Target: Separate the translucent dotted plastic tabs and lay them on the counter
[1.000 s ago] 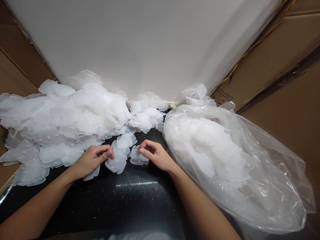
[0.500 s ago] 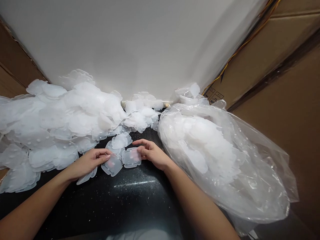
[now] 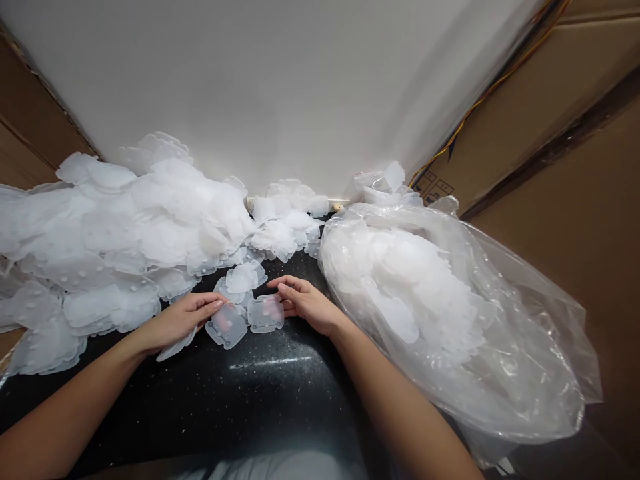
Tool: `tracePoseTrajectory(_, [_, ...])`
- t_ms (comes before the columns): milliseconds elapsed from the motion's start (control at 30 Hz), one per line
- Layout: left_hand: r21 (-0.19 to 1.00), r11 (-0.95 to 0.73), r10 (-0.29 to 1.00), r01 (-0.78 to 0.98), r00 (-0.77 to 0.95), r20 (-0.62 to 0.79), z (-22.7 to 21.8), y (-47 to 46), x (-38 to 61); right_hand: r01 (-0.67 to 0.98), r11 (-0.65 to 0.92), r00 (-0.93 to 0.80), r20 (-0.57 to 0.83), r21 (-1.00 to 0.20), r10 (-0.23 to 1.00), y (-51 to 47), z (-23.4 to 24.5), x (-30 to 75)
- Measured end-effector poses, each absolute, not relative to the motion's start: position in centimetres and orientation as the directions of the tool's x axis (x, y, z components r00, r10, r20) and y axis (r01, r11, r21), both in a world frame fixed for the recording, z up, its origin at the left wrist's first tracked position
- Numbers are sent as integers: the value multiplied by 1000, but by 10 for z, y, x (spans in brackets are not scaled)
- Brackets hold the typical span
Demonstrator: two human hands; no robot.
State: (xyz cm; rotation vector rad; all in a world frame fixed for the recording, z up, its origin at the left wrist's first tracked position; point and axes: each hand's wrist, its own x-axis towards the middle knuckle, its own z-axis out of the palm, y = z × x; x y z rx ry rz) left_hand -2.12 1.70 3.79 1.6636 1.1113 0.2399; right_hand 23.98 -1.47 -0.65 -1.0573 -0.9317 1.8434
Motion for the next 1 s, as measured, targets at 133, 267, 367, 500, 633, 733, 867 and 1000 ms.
tracePoseTrajectory(133, [828, 0, 759, 561, 539, -365, 42, 16, -20, -270, -414, -331, -320, -869, 888, -16, -5, 239])
tracePoseTrajectory(267, [835, -2, 748, 551, 554, -364, 42, 17, -20, -204, -380, -322, -305, -902, 896, -16, -4, 240])
tracePoseTrajectory(367, [843, -17, 745, 538, 569, -348, 38, 17, -22, -129, -297, -305, -247, -946, 920, -15, -6, 243])
tracePoseTrajectory(500, [858, -33, 753, 513, 577, -316, 34, 18, -23, -78, -237, -343, -197, -968, 918, -15, -6, 246])
tracePoseTrajectory(633, [869, 20, 754, 494, 564, -338, 32, 17, -24, -31, -224, -481, -182, -974, 858, -19, -2, 245])
tracePoseTrajectory(733, [870, 70, 767, 487, 531, -359, 29, 16, -25, -10, -221, -554, -179, -975, 813, -23, 2, 244])
tracePoseTrajectory(867, [856, 144, 771, 496, 486, -412, 28, 15, -25, -5, -182, -570, -147, -983, 808, -23, 4, 241])
tracePoseTrajectory(1000, [857, 188, 760, 480, 481, -437, 32, 14, -23, 5, -44, -520, -41, -999, 853, -23, 3, 235])
